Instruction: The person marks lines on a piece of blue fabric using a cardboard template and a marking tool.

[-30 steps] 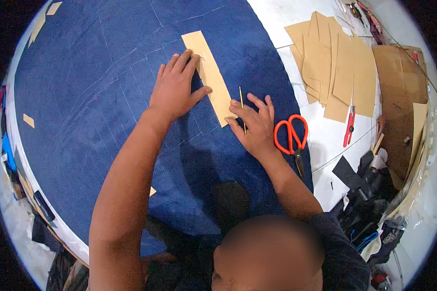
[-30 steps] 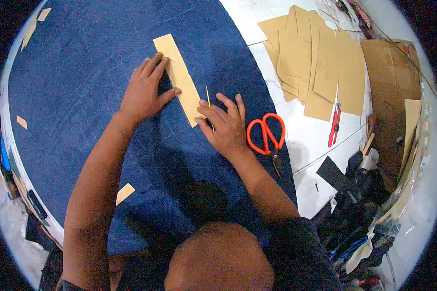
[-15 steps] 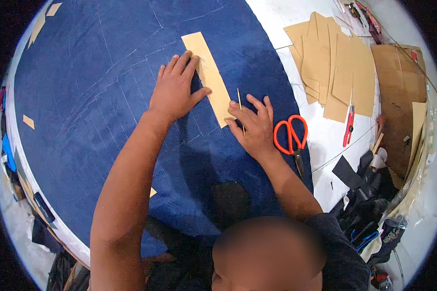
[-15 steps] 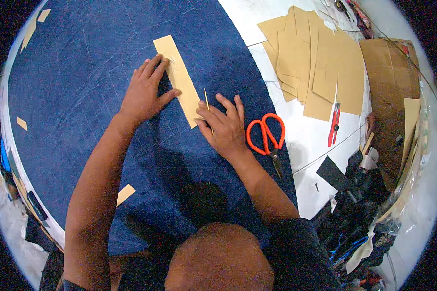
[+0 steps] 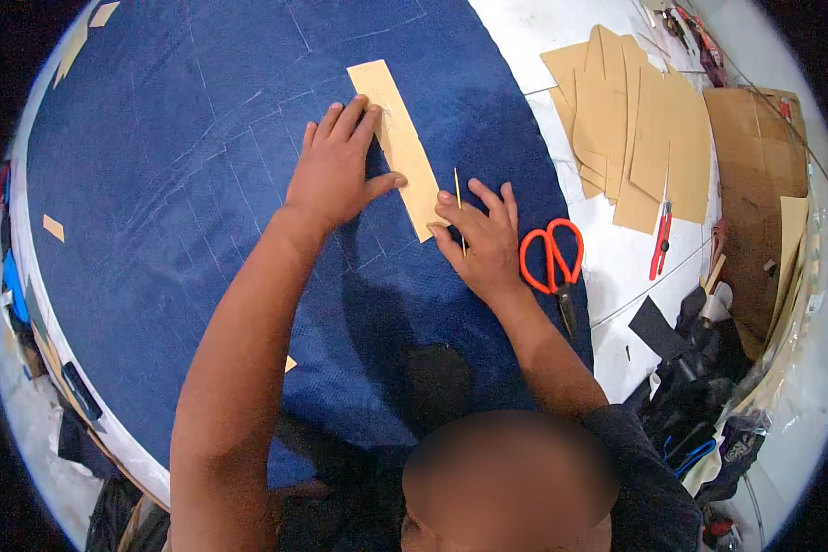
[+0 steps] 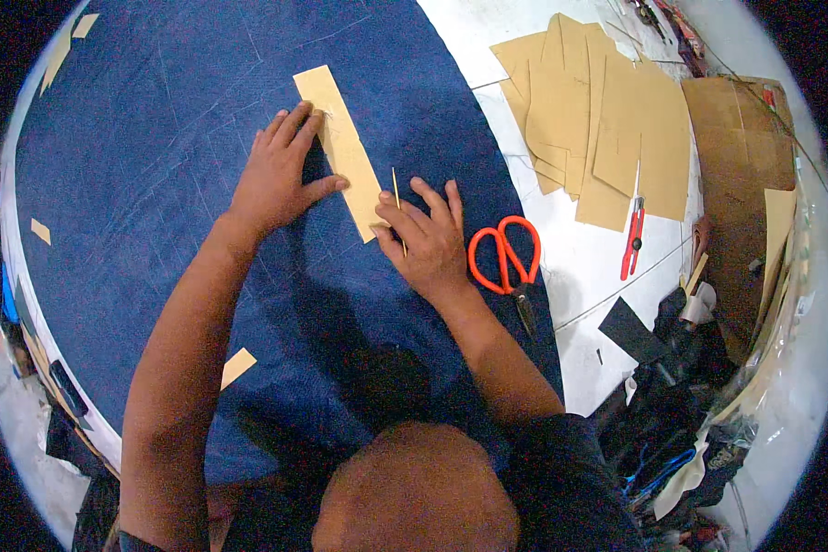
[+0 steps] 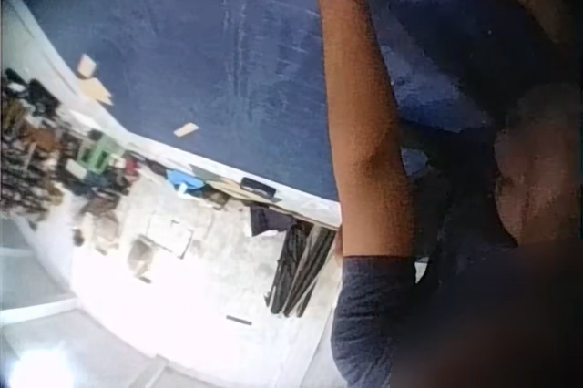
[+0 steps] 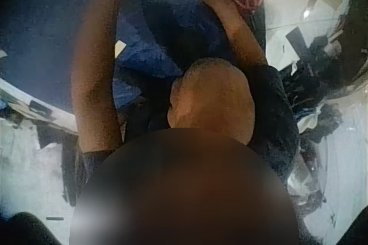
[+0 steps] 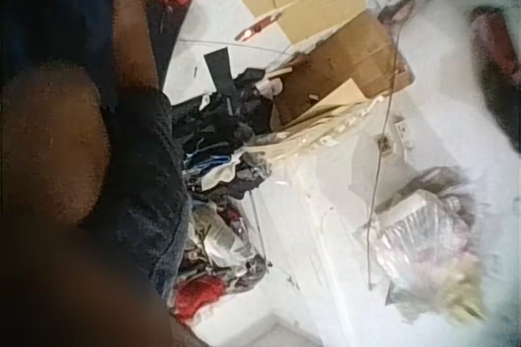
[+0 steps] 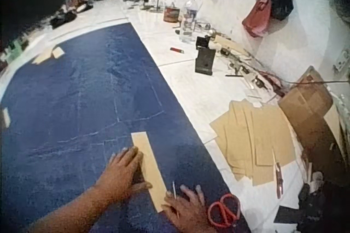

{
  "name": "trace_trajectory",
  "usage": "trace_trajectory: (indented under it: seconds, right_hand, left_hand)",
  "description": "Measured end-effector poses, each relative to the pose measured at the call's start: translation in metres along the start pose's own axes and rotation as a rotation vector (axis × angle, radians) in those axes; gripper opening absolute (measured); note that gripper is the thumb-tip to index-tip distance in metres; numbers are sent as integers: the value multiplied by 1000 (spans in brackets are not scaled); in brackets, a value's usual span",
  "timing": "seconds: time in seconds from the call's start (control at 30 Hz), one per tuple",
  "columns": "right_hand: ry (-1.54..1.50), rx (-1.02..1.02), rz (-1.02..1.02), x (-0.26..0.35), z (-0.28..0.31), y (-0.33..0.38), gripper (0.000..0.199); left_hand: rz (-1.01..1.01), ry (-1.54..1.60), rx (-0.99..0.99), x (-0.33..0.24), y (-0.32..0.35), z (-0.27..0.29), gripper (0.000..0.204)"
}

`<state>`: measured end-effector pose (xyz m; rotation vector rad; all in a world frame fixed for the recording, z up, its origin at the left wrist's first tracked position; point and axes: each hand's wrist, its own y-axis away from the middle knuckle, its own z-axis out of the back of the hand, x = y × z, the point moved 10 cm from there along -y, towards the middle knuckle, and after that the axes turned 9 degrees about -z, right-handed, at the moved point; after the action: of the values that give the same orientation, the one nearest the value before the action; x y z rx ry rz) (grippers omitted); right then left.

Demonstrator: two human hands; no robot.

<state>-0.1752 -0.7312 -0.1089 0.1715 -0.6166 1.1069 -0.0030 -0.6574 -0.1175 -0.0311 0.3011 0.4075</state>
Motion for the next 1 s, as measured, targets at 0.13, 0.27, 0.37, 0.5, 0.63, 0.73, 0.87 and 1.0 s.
trace_trajectory:
  seconds: [0.13, 0.27, 0.37, 0.5, 0.63, 0.73, 0.87, 1.0]
  right_hand:
    - [-15, -5, 10, 0, 1, 0, 26]
    - [-15, 9, 3, 0, 0, 1, 25]
    - [-14, 19, 0, 0, 0, 1, 25]
    - [-17, 6, -2, -1, 2, 1, 25]
    - [-9, -1, 7, -1, 1, 1, 25]
    - [-3, 3, 12, -1, -1, 1, 26]
    - [7, 4, 15, -1, -1, 1, 26]
    - [2, -10, 17, -1, 1, 2, 26]
  left_hand:
    - [-2, 12, -4, 0, 1, -1, 96]
    - [-3, 4, -43, -1, 2, 1, 93]
    - [-14, 2, -39, -1, 2, 1, 93]
    - [-1, -4, -22, -2, 1, 1, 94]
    - [18, -5, 0, -2, 0, 1, 94]
    - [24, 7, 3, 1, 1, 0, 94]
    - [23, 29, 26, 1, -1, 0, 94]
    - [18, 14, 12, -2, -2, 2, 99]
